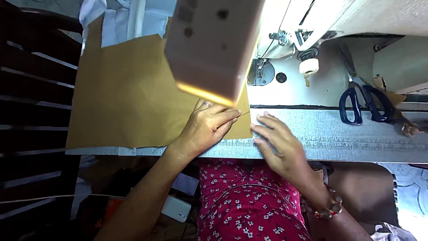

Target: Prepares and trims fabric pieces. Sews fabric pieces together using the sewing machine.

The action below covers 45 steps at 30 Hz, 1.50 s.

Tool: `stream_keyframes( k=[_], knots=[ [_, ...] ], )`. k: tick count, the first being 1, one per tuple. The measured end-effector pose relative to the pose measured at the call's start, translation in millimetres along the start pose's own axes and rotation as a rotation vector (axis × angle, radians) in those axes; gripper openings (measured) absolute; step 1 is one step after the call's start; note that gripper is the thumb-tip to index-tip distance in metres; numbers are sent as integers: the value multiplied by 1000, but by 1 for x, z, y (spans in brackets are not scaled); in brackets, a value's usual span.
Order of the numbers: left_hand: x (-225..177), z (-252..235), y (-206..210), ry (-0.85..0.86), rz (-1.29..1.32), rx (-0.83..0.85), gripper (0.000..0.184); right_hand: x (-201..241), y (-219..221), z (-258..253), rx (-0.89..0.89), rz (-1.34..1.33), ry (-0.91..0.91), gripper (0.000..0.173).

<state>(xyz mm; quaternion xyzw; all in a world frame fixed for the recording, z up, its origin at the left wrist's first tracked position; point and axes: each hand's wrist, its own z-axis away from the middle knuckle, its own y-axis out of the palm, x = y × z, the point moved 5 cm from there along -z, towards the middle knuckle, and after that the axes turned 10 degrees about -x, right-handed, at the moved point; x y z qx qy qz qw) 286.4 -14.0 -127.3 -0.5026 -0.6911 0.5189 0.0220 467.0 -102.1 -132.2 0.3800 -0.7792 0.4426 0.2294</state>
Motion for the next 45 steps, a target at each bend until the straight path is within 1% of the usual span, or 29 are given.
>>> stream_keyframes(
  k=[3,5,9,12,16,19,21,23,27,29,31,33,36,42,45],
  knots=[
    [-8,13,-2,33,16,13,27,-4,-9,-3,-65,59,19,23],
    [-12,18,-3,42,21,14,26,-2,-5,-2,-34,108,0,24],
    [-14,26,-4,46,41,3,26,5,12,2,102,303,-100,32],
    [-13,18,-10,2,47,27,29,5,17,6,82,388,-145,35],
    [-3,-20,-11,-36,-56,22,34,3,17,7,75,384,-138,38],
    [13,-45,6,-101,-140,93,43,2,17,6,66,384,-133,39],
    [21,-51,19,-138,-179,163,51,2,17,7,67,372,-122,39],
    [24,-49,31,-140,-231,185,56,2,16,8,68,366,-110,40],
    [19,-44,37,-127,-270,180,56,2,10,5,79,372,-94,43],
    [18,-49,42,-151,-278,185,61,-1,7,3,76,382,-97,44],
    [16,-54,48,-160,-273,144,64,-5,3,0,66,392,-96,44],
    [8,-64,50,-170,-262,124,63,-9,-2,-3,60,409,-88,43],
    [1,-76,53,-198,-245,156,63,-14,-7,-6,46,426,-72,43],
    [4,-94,60,-161,-200,205,62,-20,-8,-9,16,449,-49,44],
    [6,-98,59,-145,-187,201,62,-19,-6,-10,8,461,-51,44]
  ],
)
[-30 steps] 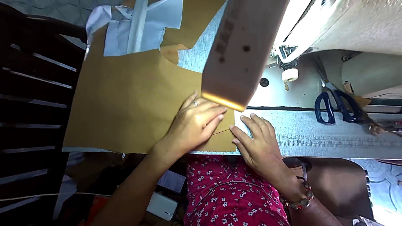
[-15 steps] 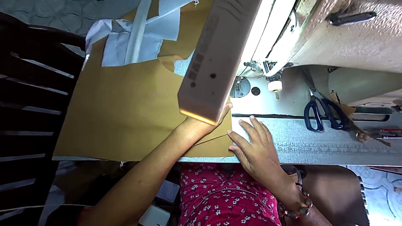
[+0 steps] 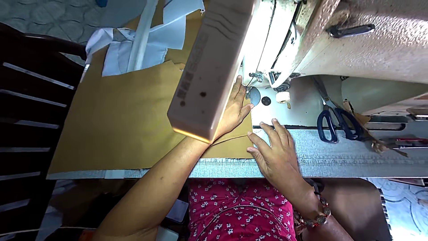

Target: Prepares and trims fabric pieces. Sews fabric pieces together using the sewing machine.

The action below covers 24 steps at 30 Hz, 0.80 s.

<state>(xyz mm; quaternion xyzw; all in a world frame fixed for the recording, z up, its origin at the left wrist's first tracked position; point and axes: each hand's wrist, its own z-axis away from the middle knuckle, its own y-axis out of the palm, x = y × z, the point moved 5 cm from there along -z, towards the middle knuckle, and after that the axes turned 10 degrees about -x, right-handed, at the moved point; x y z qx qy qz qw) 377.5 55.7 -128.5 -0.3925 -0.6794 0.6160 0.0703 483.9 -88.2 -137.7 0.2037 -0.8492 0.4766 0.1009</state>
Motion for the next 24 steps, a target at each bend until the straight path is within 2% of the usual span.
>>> stream_keyframes(
  k=[4,9,11,14,24],
  knots=[
    [3,-2,1,-5,6,7,64,-2,2,0,-11,-11,7,43],
    [-20,32,-14,-1,-145,-150,55,-7,0,-5,21,-72,19,32],
    [-26,56,-15,-30,-184,-140,52,-9,-3,-8,39,-97,18,33],
    [-13,72,-9,-94,-119,-67,53,-14,-4,-15,75,-131,9,38],
    [21,36,-3,-107,-121,-27,56,-24,9,-45,134,-74,25,41]
  ],
)
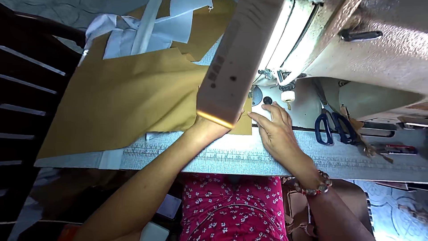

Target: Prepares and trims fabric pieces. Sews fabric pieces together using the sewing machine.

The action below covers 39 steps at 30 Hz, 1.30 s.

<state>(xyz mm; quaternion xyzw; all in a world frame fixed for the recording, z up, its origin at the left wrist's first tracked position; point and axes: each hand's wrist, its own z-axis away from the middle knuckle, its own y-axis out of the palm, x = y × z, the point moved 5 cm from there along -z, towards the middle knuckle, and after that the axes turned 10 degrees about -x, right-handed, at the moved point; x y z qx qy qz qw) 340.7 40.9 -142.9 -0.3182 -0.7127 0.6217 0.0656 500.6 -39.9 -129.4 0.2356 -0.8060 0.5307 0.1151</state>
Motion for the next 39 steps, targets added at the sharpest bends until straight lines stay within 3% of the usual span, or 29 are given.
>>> stream_keyframes(
  k=[8,15,23,29,34,37,39],
  knots=[
    [28,-43,12,24,-19,-1,59,-4,4,14,-152,-15,31,36],
    [48,-78,20,55,-39,-20,61,-3,4,16,-183,1,25,33],
    [39,-100,4,-47,-21,61,62,-3,4,17,-186,2,42,30],
    [34,-101,1,13,-21,26,52,-3,5,17,-210,-10,32,29],
    [23,-73,-15,208,-1,-280,47,-8,2,15,-213,-69,52,27],
    [28,-23,-53,159,-28,-304,49,-7,-1,17,-219,-87,26,26],
    [54,20,-81,88,-29,-349,48,2,-2,19,-223,-75,-94,26]
  ],
)
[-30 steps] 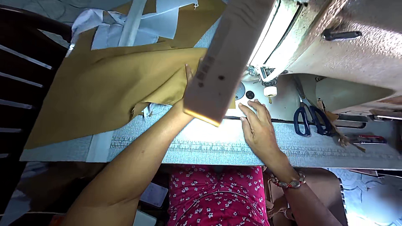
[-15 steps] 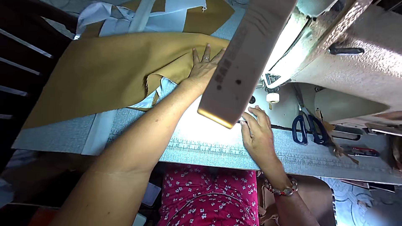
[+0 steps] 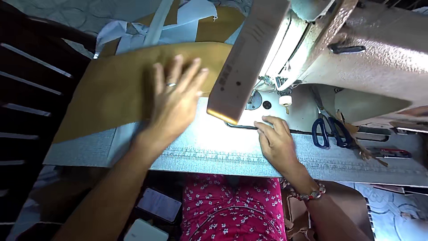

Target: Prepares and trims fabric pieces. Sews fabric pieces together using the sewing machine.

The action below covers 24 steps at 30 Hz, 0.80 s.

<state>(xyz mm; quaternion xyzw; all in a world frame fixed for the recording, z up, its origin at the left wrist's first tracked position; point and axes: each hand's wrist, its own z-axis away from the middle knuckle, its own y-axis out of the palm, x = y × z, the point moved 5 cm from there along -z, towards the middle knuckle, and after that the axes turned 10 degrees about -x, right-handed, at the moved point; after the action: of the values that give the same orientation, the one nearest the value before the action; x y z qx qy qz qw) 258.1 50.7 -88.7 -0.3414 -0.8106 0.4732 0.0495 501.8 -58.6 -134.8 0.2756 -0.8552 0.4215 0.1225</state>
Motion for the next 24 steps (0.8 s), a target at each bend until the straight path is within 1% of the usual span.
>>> stream_keyframes(
  k=[2,3,5,7,9,10,11,12,13,14,15,16,17,19,20,21,22,24],
  knots=[
    [28,35,-40,-87,-42,-14,45,12,4,-1,48,-60,-161,27],
    [43,49,-52,-128,-48,10,44,19,9,-5,79,-102,-213,28],
    [68,67,-60,-178,-22,63,38,37,25,-22,119,-153,-235,31],
    [80,73,-60,-175,11,5,27,58,44,-48,178,-114,-153,39],
    [87,72,-58,-186,30,-41,22,74,56,-69,268,-13,14,47],
    [89,70,-58,-191,31,-38,22,77,60,-75,310,33,107,46],
    [91,68,-59,-205,33,-22,24,79,61,-79,352,55,182,41],
    [92,66,-64,-233,39,6,27,81,61,-80,389,61,216,31],
    [92,66,-72,-273,38,43,29,82,59,-80,418,53,207,22],
    [89,66,-84,-315,41,88,31,81,58,-77,432,39,150,18],
    [83,67,-98,-352,69,177,30,78,57,-72,438,18,62,17],
    [70,69,-112,-378,140,320,27,72,56,-65,448,-10,-32,21],
    [51,75,-124,-362,264,487,25,65,52,-55,444,-56,-126,26],
    [5,89,-128,-191,625,768,30,50,29,-29,442,-148,-229,32],
    [-20,90,-121,-86,776,848,32,43,16,-18,433,-163,-227,35],
    [-42,87,-110,3,836,850,32,36,5,-8,414,-160,-207,38],
    [-58,83,-97,77,791,773,33,30,-3,0,391,-143,-180,41],
    [-79,69,-63,157,550,527,37,24,-13,12,355,-97,-131,44]
  ],
)
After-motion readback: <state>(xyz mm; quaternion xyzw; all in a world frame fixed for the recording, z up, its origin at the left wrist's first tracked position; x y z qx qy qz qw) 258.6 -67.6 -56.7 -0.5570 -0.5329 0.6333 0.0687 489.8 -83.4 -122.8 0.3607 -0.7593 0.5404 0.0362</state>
